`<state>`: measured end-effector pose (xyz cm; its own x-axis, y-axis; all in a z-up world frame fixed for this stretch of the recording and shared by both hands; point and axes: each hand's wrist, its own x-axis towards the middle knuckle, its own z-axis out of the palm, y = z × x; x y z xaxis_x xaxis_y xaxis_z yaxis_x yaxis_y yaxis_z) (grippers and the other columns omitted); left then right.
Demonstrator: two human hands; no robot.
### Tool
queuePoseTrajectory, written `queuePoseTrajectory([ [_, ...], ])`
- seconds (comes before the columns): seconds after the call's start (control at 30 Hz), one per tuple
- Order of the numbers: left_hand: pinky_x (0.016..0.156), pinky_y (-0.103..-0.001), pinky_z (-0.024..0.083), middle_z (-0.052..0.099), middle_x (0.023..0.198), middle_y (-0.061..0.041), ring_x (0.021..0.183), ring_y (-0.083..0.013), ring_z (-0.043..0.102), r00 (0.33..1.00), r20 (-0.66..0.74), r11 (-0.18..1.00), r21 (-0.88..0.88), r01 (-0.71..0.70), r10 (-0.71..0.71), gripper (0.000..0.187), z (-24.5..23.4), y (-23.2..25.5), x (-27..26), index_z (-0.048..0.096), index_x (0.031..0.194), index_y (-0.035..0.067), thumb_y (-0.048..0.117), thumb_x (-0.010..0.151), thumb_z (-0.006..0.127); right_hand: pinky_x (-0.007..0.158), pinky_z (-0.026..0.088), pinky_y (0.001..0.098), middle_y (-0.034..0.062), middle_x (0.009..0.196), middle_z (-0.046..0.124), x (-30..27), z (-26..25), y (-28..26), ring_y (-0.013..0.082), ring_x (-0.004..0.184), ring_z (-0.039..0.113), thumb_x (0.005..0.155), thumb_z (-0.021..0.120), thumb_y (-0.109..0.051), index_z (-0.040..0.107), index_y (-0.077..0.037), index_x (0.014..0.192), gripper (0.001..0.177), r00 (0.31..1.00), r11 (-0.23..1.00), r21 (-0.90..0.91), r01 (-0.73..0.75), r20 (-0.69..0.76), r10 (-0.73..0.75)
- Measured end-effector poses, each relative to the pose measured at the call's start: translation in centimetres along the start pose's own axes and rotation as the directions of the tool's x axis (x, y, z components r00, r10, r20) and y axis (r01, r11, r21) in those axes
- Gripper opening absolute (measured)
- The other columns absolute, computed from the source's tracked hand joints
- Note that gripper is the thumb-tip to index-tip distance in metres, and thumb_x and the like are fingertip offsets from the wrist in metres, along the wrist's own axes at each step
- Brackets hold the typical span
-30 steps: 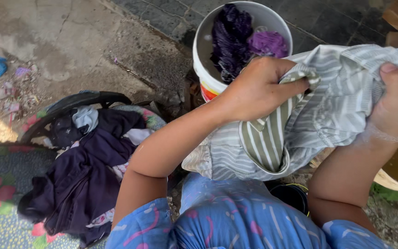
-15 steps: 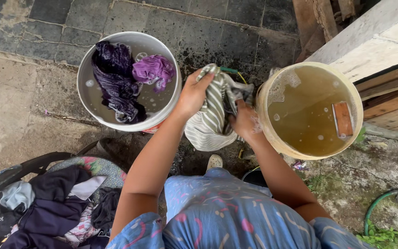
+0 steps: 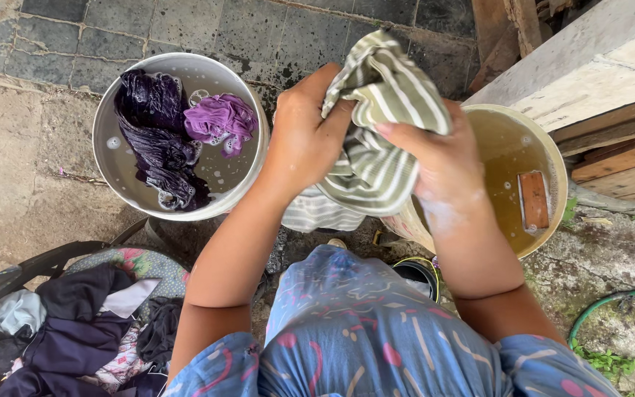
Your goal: The person takes clothes from a basket and washes them by hand in a bucket of soapy water, scrubbing them against each other and using a small brush before placing them into another bucket.
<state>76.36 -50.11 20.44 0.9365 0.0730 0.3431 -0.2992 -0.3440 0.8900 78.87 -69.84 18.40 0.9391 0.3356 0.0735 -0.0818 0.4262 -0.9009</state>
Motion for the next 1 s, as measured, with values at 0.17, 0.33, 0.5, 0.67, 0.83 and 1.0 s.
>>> queuePoseTrajectory([
  [0.17,0.092,-0.039,0.056,0.073,0.109,-0.021,0.106,-0.0316,0.074,0.996,0.093,0.994,-0.109,0.004,0.006,0.025,0.1,-3.4,0.0,0.061,0.121,0.000,0.007,0.097,0.058,0.087,0.063,0.0389,0.0195,0.115,0.071,-0.2,-2.7,3.5,0.0258,0.096,0.074,0.090,0.067,0.009,0.062,0.009,0.129,0.039,0.981,0.983,0.111,-0.145,-0.113,0.157],
  [0.33,0.106,-0.066,0.037,0.052,0.138,-0.028,0.135,-0.0485,0.042,0.802,0.185,0.697,0.625,0.350,-0.568,0.039,6.0,-16.4,-3.9,0.052,0.136,0.011,0.024,0.100,0.057,0.075,0.062,0.0338,0.0214,0.158,0.042,1.1,-3.8,15.8,0.0303,0.112,0.067,0.099,0.050,0.001,0.023,-0.016,0.159,0.068,0.752,0.476,-0.583,-0.659,-0.515,0.411],
  [0.5,0.100,-0.059,0.051,0.031,0.154,-0.027,0.134,-0.0494,0.043,0.455,0.103,0.331,0.827,0.455,-0.884,0.058,12.6,-27.8,-10.4,0.034,0.147,0.010,0.025,0.097,0.058,0.081,0.059,0.0482,0.0324,0.167,-0.010,0.3,-5.0,25.7,0.0396,0.132,0.057,0.099,0.040,-0.006,0.011,-0.036,0.166,0.078,0.715,-0.165,-0.939,-0.300,-0.336,0.612],
  [0.67,0.093,-0.053,0.057,0.037,0.148,-0.029,0.125,-0.0467,0.054,0.522,0.049,0.353,0.790,0.501,-0.852,0.055,16.8,-39.2,-13.4,0.038,0.143,0.006,0.026,0.096,0.059,0.097,0.047,0.0509,0.0360,0.155,-0.004,2.4,-9.0,35.9,0.0514,0.131,0.041,0.098,0.058,-0.030,0.012,-0.027,0.163,0.079,0.610,-0.338,-0.917,-0.212,-0.395,0.687],
  [0.83,0.090,-0.051,0.057,0.044,0.139,-0.027,0.118,-0.0440,0.057,0.387,0.045,0.266,0.800,0.538,-0.921,0.048,18.2,-42.7,-11.8,0.043,0.137,0.006,0.025,0.096,0.059,0.086,0.046,0.0468,0.0312,0.140,0.009,4.0,-13.2,44.2,0.0441,0.116,0.044,0.098,0.057,-0.026,0.022,-0.022,0.156,0.067,0.510,-0.164,-0.848,-0.504,-0.445,0.736],
  [1.0,0.087,-0.049,0.058,0.052,0.131,-0.025,0.111,-0.0413,0.061,0.308,0.079,0.236,0.825,0.513,-0.948,0.041,16.5,-40.9,-9.8,0.048,0.131,0.005,0.023,0.096,0.058,0.076,0.046,0.0427,0.0263,0.126,0.022,5.4,-16.6,49.1,0.0368,0.101,0.046,0.099,0.056,-0.022,0.032,-0.017,0.149,0.056,0.597,0.136,-0.704,-0.697,-0.465,0.654],
])
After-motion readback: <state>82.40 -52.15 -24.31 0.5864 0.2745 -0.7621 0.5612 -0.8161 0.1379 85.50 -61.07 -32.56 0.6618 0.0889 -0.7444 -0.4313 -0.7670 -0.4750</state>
